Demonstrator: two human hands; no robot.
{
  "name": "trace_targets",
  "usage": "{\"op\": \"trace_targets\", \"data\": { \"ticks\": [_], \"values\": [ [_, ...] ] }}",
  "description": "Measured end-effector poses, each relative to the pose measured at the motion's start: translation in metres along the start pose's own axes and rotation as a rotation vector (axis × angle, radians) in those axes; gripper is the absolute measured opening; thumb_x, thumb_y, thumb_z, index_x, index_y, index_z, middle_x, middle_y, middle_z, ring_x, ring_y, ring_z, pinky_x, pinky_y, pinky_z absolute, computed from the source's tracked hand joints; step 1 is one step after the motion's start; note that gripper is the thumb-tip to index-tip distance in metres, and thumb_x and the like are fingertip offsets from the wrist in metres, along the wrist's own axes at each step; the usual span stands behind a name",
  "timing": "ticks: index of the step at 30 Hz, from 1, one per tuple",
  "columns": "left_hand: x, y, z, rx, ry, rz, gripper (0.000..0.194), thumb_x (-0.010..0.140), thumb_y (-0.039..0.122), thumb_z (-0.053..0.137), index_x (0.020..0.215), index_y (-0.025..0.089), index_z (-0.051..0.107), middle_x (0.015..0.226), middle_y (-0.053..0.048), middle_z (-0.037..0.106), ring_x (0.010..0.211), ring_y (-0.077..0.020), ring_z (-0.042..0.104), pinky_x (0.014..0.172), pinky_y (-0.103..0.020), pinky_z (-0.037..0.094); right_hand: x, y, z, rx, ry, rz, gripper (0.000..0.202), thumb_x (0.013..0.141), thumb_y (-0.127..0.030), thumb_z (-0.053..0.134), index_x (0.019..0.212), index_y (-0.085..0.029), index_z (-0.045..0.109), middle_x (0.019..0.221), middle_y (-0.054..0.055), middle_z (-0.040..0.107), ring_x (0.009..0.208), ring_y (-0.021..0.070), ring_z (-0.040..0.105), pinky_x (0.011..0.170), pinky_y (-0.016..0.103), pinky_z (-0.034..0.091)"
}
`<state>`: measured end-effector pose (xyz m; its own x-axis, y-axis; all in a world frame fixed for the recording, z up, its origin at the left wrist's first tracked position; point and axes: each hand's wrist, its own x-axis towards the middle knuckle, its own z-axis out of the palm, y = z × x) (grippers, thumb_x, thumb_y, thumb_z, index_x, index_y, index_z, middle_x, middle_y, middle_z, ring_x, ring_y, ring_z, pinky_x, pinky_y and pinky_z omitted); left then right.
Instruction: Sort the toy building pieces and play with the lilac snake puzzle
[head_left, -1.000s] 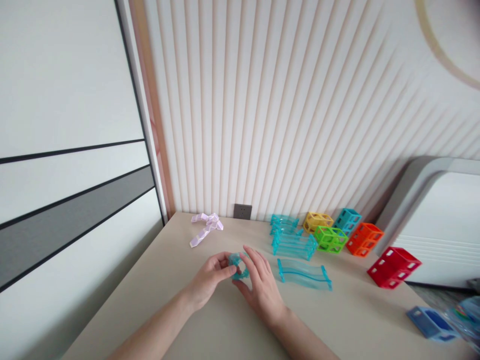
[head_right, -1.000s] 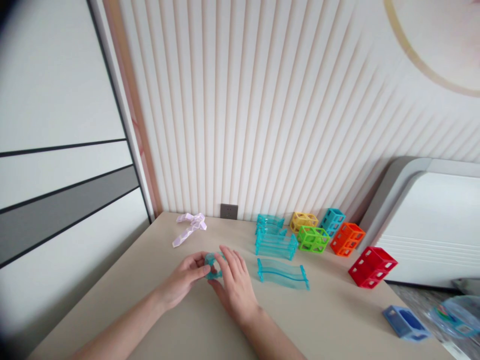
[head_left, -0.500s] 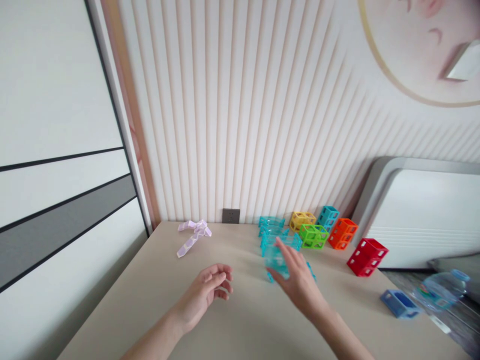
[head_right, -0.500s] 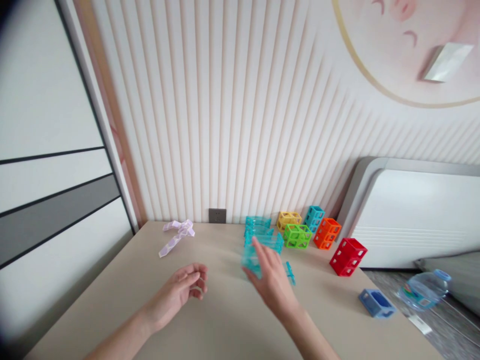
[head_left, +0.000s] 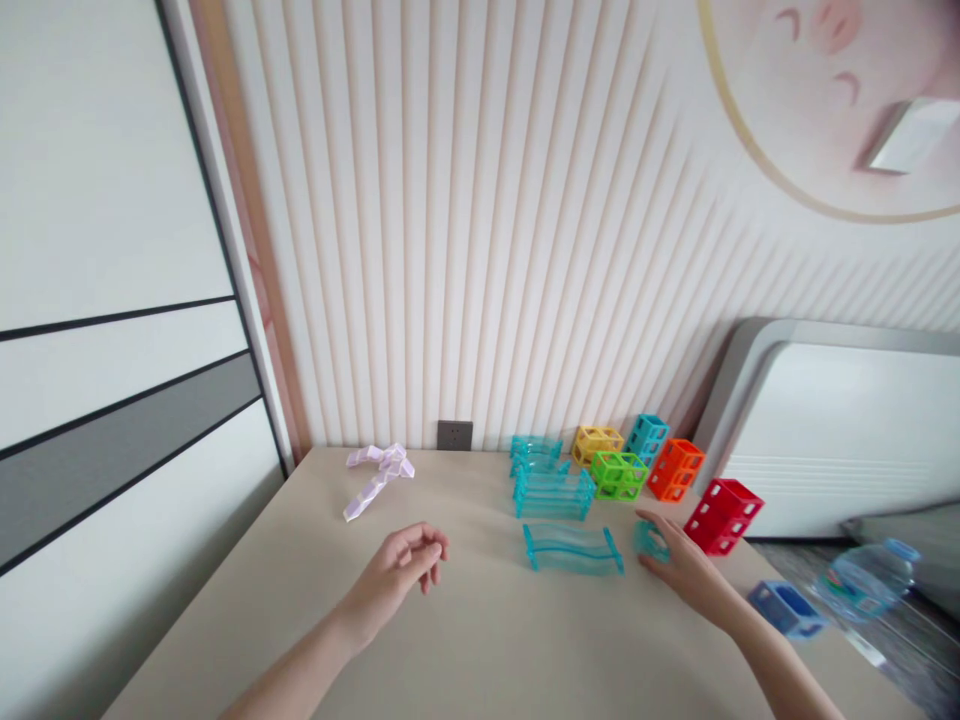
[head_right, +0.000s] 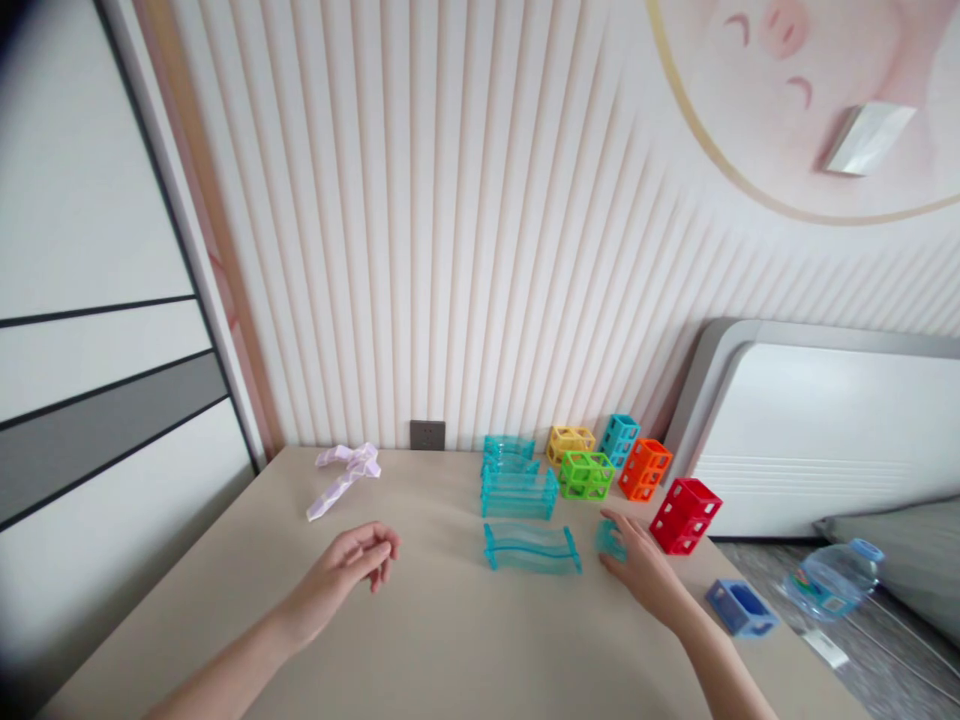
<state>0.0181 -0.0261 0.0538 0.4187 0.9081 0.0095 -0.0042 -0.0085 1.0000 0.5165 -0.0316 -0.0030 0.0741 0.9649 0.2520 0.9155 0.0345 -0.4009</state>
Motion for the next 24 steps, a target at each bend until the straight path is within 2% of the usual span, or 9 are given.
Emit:
{"op": "trace_targets", "data": {
  "ticks": [2, 5, 7, 8, 12, 15, 18, 21, 24],
  "values": [
    [0.009, 0.000, -0.014, 0.287, 0.109, 0.096, 0.031, 0.094, 0.046, 0.055, 0.090, 0.019, 0.067, 0.079, -0.003, 0.065, 0.074, -0.0186, 0.061, 0.067, -0.029, 0.047, 0.002, 0.005, 0.004, 0.020, 0.004, -0.002, 0.064, 0.071, -0.037, 0.057, 0.131, -0.013, 0.058, 0.130, 0.018, 0.065, 0.120, 0.0327, 0.063, 0.106, 0.044, 0.047],
    [0.023, -0.004, -0.043, 0.813, 0.283, 0.245, 0.025, 0.098, 0.036, 0.046, 0.092, 0.021, 0.065, 0.090, -0.006, 0.070, 0.084, -0.0217, 0.064, 0.079, -0.033, 0.050, 0.005, 0.011, 0.008, 0.044, 0.011, -0.010, 0.065, 0.070, -0.036, 0.056, 0.129, -0.012, 0.060, 0.129, 0.019, 0.066, 0.120, 0.0332, 0.063, 0.106, 0.044, 0.047],
    [0.029, -0.010, -0.063, 1.160, 0.373, 0.234, 0.023, 0.098, 0.028, 0.043, 0.097, 0.021, 0.065, 0.099, -0.008, 0.070, 0.097, -0.0237, 0.065, 0.089, -0.034, 0.049, 0.006, 0.014, 0.009, 0.057, 0.008, -0.007, 0.067, 0.068, -0.036, 0.057, 0.130, -0.013, 0.060, 0.130, 0.019, 0.065, 0.119, 0.0340, 0.064, 0.106, 0.045, 0.048],
    [0.031, -0.014, -0.071, 1.236, 0.409, 0.205, 0.022, 0.097, 0.025, 0.044, 0.100, 0.020, 0.065, 0.102, -0.010, 0.069, 0.102, -0.0259, 0.064, 0.093, -0.037, 0.048, 0.006, 0.014, 0.009, 0.060, 0.005, -0.005, 0.069, 0.067, -0.036, 0.058, 0.132, -0.014, 0.059, 0.131, 0.019, 0.065, 0.120, 0.0346, 0.063, 0.106, 0.046, 0.048],
    [0.033, -0.026, -0.090, 1.373, 0.498, 0.088, 0.024, 0.094, 0.022, 0.049, 0.110, 0.015, 0.065, 0.104, -0.016, 0.066, 0.105, -0.0338, 0.061, 0.090, -0.045, 0.047, 0.005, 0.018, 0.008, 0.043, -0.024, -0.025, 0.077, 0.065, -0.036, 0.060, 0.140, -0.016, 0.053, 0.137, 0.018, 0.062, 0.126, 0.0355, 0.060, 0.108, 0.047, 0.046],
    [0.036, -0.030, -0.094, 1.434, 0.525, 0.036, 0.028, 0.093, 0.025, 0.053, 0.118, 0.014, 0.063, 0.109, -0.016, 0.064, 0.106, -0.0332, 0.060, 0.089, -0.043, 0.047, 0.003, 0.023, 0.007, -0.018, -0.025, -0.062, 0.078, 0.067, -0.035, 0.059, 0.143, -0.016, 0.050, 0.141, 0.019, 0.059, 0.130, 0.0349, 0.057, 0.110, 0.046, 0.045],
    [0.043, -0.032, -0.098, 1.474, 0.548, 0.000, 0.027, 0.093, 0.023, 0.053, 0.117, 0.014, 0.062, 0.112, -0.016, 0.064, 0.108, -0.0319, 0.060, 0.090, -0.042, 0.046, 0.000, 0.022, 0.002, -0.134, 0.031, -0.104, 0.074, 0.070, -0.033, 0.058, 0.142, -0.016, 0.051, 0.145, 0.021, 0.056, 0.134, 0.0368, 0.054, 0.109, 0.049, 0.046],
    [0.052, -0.034, -0.104, 1.495, 0.552, -0.029, 0.019, 0.091, 0.016, 0.055, 0.106, 0.014, 0.066, 0.106, -0.015, 0.066, 0.106, -0.0320, 0.061, 0.088, -0.041, 0.046, -0.001, 0.002, -0.010, -0.249, 0.115, -0.210, 0.063, 0.079, -0.032, 0.055, 0.140, -0.018, 0.055, 0.146, 0.020, 0.055, 0.136, 0.0384, 0.052, 0.107, 0.054, 0.047],
    [0.056, -0.034, -0.107, 1.492, 0.552, -0.033, 0.012, 0.090, 0.012, 0.055, 0.096, 0.015, 0.066, 0.098, -0.013, 0.069, 0.102, -0.0320, 0.063, 0.085, -0.041, 0.047, -0.004, -0.046, -0.026, -0.323, 0.203, -0.328, 0.051, 0.091, -0.038, 0.050, 0.139, -0.020, 0.057, 0.145, 0.019, 0.057, 0.133, 0.0382, 0.055, 0.104, 0.055, 0.050]
  ]
}}
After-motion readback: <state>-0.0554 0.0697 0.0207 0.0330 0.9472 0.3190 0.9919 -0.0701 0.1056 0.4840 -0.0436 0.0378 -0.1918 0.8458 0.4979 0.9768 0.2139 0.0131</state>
